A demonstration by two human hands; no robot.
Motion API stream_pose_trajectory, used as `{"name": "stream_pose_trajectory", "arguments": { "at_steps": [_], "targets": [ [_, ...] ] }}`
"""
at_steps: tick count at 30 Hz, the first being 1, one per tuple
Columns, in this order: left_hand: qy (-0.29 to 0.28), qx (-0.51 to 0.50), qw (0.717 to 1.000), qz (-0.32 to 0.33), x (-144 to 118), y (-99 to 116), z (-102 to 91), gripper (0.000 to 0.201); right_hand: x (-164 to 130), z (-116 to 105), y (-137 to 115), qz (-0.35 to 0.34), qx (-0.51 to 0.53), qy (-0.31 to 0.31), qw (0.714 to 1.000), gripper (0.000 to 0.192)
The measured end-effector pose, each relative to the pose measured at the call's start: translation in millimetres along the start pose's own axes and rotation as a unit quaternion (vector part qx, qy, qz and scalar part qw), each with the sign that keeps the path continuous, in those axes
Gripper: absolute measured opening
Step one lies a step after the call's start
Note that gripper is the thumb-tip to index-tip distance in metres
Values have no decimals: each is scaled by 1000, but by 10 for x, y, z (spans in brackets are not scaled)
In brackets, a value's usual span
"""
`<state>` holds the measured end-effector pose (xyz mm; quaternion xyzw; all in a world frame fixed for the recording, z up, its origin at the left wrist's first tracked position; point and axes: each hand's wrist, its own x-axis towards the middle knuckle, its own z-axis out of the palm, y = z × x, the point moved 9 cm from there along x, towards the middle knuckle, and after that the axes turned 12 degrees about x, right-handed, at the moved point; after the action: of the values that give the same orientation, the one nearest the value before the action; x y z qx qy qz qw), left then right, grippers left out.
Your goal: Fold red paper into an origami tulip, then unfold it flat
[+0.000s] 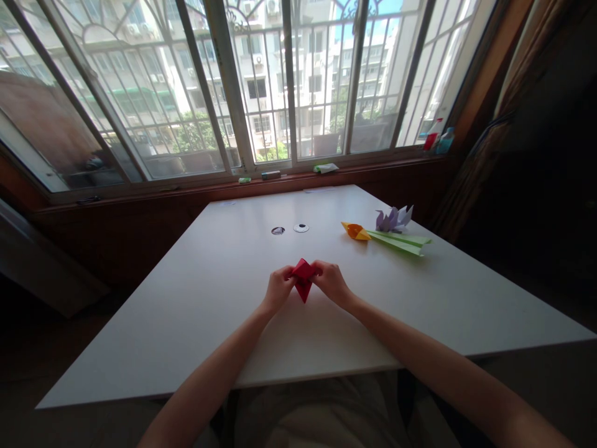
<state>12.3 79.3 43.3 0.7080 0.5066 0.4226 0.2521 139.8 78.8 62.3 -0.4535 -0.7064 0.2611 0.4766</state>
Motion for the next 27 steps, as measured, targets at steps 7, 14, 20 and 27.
{"name": "stream_pose_trajectory", "arguments": {
  "at_steps": [7,14,20,27],
  "targets": [
    [13,-10,1000,-2,8,-78,-11,21,4,10,-36,-17,23,-7,1000,15],
    [10,-8,1000,-8,15,-109,-4,24,12,-15,-1,-7,-10,7,1000,12],
    [-22,-22,999,-2,14,-84,48,24,16,-13,-12,-10,15,-4,1000,13],
    [-28,-22,999,13,0,-36,61,22,9,-3,49,2,33,-3,999,11]
  ]
}}
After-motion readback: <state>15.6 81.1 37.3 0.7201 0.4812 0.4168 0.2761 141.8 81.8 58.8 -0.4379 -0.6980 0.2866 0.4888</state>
